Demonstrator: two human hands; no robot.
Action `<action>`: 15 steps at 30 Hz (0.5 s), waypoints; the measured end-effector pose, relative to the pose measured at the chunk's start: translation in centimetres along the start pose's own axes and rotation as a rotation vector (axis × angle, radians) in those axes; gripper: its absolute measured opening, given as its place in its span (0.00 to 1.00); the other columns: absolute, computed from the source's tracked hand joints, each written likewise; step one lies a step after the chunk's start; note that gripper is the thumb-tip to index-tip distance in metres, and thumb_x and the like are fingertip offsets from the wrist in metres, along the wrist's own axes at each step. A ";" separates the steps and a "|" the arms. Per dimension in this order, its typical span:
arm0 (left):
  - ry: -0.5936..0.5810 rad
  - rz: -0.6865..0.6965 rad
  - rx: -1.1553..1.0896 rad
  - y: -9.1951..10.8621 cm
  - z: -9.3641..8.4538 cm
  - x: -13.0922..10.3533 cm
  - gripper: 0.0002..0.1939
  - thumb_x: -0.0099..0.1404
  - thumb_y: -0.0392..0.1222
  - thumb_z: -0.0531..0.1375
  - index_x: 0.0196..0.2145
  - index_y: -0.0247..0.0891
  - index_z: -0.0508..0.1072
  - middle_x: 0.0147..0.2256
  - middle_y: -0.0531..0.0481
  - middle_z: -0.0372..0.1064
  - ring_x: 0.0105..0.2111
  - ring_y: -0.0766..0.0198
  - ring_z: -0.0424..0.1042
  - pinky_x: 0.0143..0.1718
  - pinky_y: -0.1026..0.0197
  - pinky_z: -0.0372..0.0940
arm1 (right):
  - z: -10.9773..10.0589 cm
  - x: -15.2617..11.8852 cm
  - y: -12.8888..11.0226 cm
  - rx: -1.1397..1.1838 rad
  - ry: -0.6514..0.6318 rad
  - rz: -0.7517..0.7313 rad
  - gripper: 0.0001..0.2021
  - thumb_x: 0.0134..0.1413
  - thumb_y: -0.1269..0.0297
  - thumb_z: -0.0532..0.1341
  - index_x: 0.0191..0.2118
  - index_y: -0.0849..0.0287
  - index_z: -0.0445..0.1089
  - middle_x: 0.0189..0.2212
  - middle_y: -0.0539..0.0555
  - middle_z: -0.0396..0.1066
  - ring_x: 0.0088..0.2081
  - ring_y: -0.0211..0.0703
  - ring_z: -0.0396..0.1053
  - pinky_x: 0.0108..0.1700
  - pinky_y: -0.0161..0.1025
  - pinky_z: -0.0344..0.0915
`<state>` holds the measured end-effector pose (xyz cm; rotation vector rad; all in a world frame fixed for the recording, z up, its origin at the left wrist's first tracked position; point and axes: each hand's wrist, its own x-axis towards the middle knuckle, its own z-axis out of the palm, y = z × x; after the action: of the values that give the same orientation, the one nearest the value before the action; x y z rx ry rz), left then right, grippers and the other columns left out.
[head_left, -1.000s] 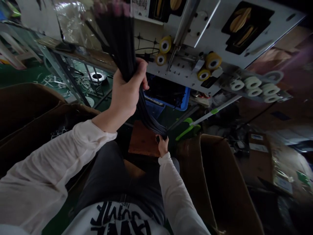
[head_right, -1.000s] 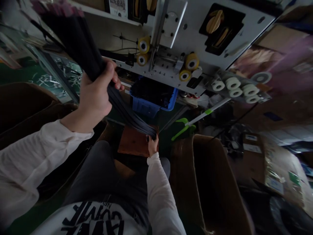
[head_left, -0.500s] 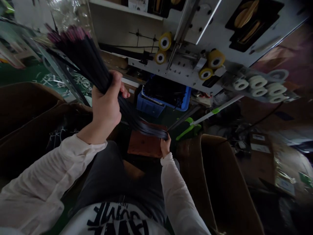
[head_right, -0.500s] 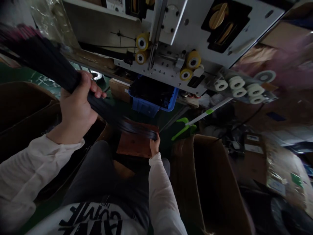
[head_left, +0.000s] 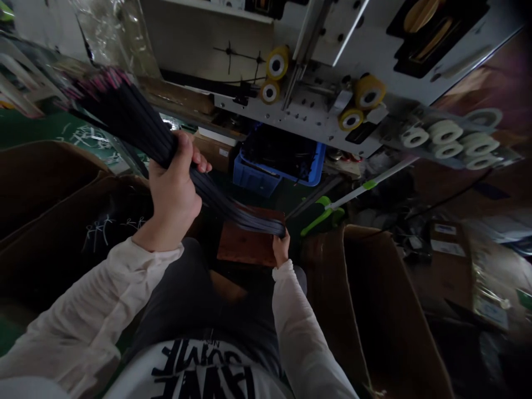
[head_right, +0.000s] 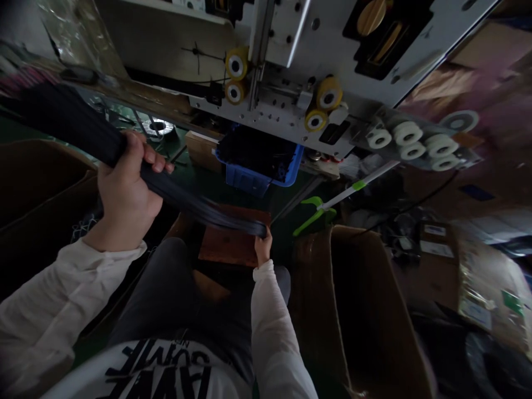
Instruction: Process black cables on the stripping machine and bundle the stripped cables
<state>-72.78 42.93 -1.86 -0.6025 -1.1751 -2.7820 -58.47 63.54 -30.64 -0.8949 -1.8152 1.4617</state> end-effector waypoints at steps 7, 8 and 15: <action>0.050 -0.050 0.004 -0.7 0.8 -1.1 0.06 0.62 0.40 0.61 0.30 0.39 0.67 0.20 0.58 0.55 0.20 0.71 0.58 0.27 0.63 0.61 | 0.7 -1.8 -4.3 0.254 -0.098 0.067 0.10 0.52 0.55 0.54 0.31 0.56 0.59 0.27 0.48 0.61 0.31 0.36 0.64 0.43 0.41 0.67; 0.066 -0.061 -0.010 -0.5 0.9 -1.2 0.06 0.62 0.41 0.61 0.30 0.39 0.67 0.20 0.58 0.55 0.20 0.71 0.58 0.27 0.63 0.61 | 0.9 -2.3 -5.1 0.331 -0.120 0.083 0.11 0.53 0.54 0.53 0.31 0.55 0.57 0.26 0.47 0.59 0.30 0.35 0.63 0.43 0.42 0.67; 0.263 -0.127 -0.103 4.7 -2.9 -1.7 0.07 0.66 0.32 0.53 0.29 0.35 0.65 0.21 0.58 0.55 0.21 0.72 0.58 0.30 0.60 0.63 | -0.4 -4.7 -9.8 0.666 -0.328 0.245 0.11 0.50 0.58 0.60 0.28 0.56 0.57 0.22 0.43 0.54 0.24 0.31 0.59 0.38 0.35 0.66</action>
<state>-71.15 37.47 -1.17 -0.1630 -1.0553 -2.9257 -56.59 58.43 -21.21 -0.5650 -1.2879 2.2863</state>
